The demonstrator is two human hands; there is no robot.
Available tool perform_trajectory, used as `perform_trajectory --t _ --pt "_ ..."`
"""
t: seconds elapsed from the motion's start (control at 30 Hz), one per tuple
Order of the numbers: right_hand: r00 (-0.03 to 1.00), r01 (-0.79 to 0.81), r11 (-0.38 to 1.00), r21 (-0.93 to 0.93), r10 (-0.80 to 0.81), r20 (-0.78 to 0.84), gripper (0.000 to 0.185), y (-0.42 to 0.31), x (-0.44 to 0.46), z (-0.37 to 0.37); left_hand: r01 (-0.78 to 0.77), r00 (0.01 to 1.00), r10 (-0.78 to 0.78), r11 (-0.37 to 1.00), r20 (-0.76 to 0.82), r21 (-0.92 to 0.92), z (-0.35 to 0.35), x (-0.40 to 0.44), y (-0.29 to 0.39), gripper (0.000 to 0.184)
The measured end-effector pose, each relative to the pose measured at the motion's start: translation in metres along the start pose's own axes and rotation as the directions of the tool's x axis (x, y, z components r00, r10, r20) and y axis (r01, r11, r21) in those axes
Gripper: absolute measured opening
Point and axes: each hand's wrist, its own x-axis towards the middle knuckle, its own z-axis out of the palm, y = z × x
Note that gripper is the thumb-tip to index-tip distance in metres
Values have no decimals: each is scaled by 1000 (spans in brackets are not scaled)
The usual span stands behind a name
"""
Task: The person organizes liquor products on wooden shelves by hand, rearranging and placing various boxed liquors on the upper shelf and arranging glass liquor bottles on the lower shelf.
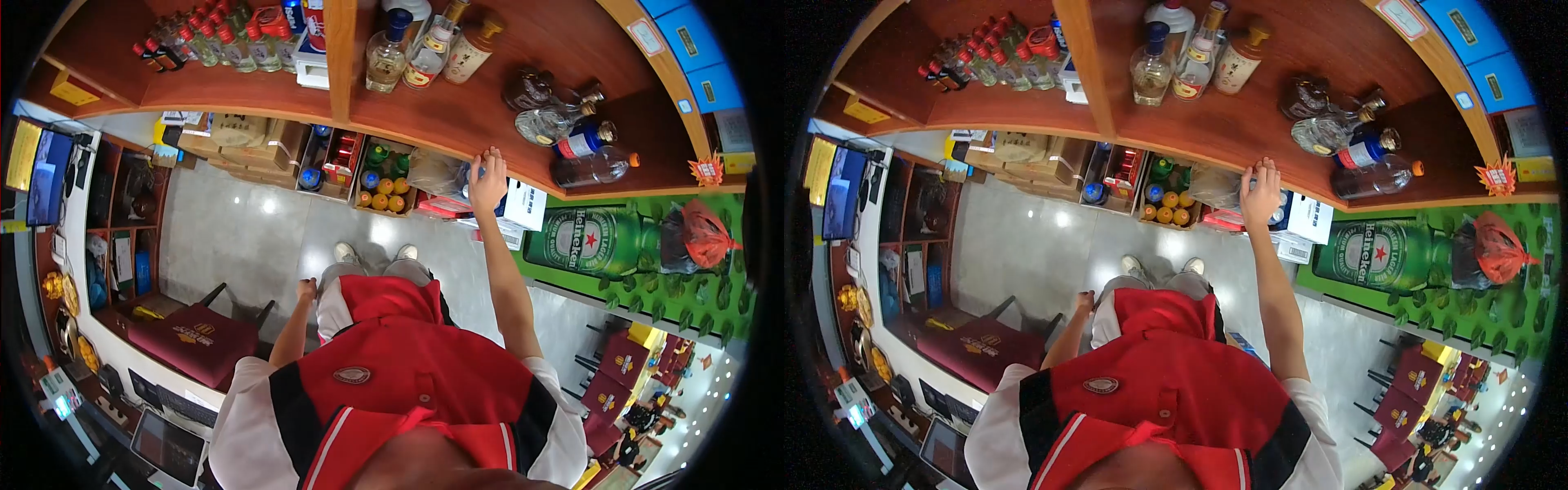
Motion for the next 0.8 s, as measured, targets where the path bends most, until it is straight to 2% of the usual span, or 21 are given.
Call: perform_trajectory --t 0.03,0.13,0.27,0.33,0.4,0.43,0.47,0.6,0.67,0.73,0.8 --pt "1000 -1 1000 2 1 2 20 1 0 -1 68 996 -66 997 54 -48 -7 -5 16 41" --pt "1000 -17 1000 5 17 7 22 -2 2 -4 79 991 -78 997 105 -1 -2 17 25 40" --pt "999 -35 999 38 35 -18 22 3 -1 0 -42 999 42 999 -20 25 11 39 31 39" --pt "999 -38 998 45 39 -36 22 2 -1 -2 -19 997 23 998 79 -54 3 13 71 42" --pt "997 -51 998 45 54 -53 23 2 -1 -4 -150 985 159 981 64 -126 9 10 96 44" --pt "998 -42 998 49 45 -50 22 3 0 -4 -274 958 280 957 59 -91 10 4 115 44" --pt "998 -33 998 51 36 -49 22 5 0 -5 -394 916 397 917 63 -58 9 -8 141 44" --pt "997 -46 997 69 51 -61 21 10 -3 -3 -680 683 723 682 106 -267 -1 -122 295 40" --pt "996 -73 995 65 76 -39 22 13 -3 -6 -744 538 830 551 151 -379 -5 -190 374 38" --pt "998 -58 993 100 61 -23 26 16 -6 -5 -838 370 920 391 131 -380 7 -236 441 32" --pt "996 -87 990 114 87 6 31 17 -9 -10 -849 271 960 270 64 -454 31 -276 501 23"
